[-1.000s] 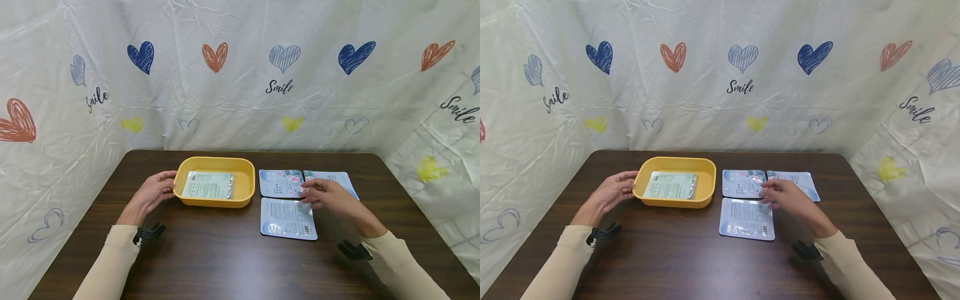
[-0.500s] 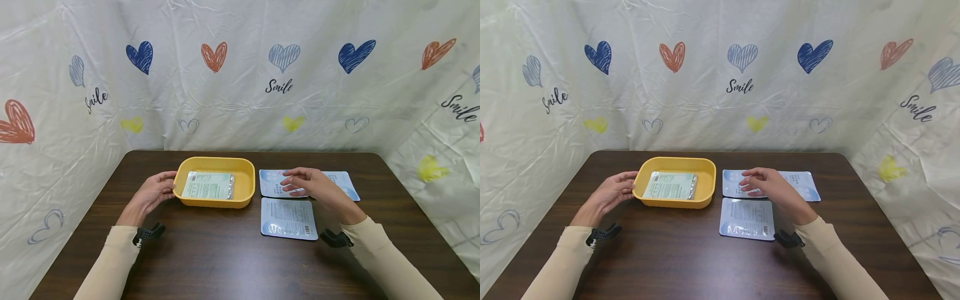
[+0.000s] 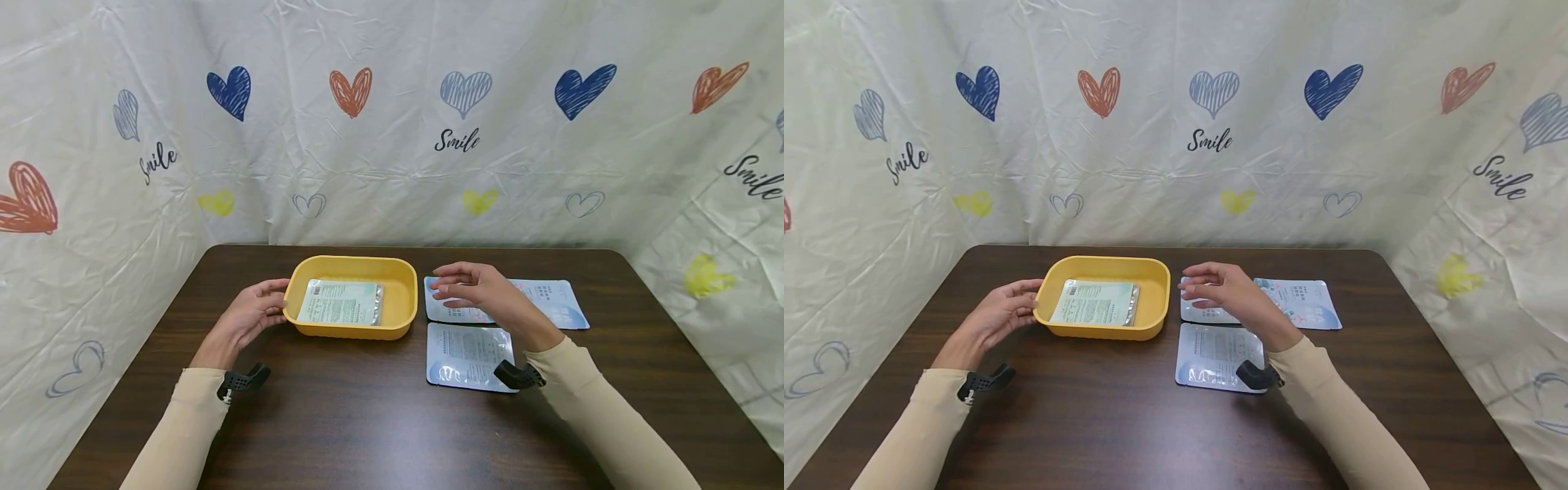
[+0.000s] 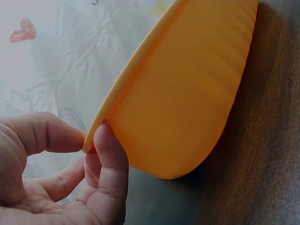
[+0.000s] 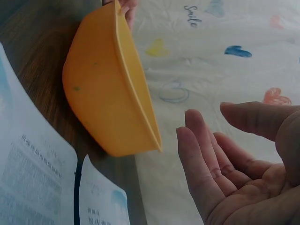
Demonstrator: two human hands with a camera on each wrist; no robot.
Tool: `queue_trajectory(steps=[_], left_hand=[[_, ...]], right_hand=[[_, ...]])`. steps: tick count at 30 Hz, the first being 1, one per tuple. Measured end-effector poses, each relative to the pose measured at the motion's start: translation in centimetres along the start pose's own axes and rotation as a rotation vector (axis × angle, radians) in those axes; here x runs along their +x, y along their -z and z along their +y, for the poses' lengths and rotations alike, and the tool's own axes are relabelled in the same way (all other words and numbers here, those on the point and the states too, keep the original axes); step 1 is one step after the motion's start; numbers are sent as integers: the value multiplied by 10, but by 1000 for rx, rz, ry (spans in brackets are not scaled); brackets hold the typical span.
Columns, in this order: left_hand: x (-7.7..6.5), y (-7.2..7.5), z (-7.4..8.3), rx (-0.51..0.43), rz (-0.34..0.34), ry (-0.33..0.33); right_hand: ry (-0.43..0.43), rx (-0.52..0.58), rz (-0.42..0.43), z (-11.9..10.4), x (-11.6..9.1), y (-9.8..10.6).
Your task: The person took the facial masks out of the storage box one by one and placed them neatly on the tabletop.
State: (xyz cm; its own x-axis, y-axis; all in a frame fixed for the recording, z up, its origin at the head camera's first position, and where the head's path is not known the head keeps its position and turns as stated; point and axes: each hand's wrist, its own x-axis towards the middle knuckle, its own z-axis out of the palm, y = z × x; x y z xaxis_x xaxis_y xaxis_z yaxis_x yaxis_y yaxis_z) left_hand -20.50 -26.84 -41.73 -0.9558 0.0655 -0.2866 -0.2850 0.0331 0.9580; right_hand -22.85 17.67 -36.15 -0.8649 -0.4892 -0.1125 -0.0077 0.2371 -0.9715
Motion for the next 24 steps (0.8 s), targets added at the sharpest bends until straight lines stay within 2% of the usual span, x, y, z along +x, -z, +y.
queue_trajectory(steps=[12,24], left_hand=[[-1,1,-2,13,2,5],[0,1,-1,16,5,-3]], right_hand=[[-3,50,-20,-16,27,-36],[7,98,-48,-18,53,-60]])
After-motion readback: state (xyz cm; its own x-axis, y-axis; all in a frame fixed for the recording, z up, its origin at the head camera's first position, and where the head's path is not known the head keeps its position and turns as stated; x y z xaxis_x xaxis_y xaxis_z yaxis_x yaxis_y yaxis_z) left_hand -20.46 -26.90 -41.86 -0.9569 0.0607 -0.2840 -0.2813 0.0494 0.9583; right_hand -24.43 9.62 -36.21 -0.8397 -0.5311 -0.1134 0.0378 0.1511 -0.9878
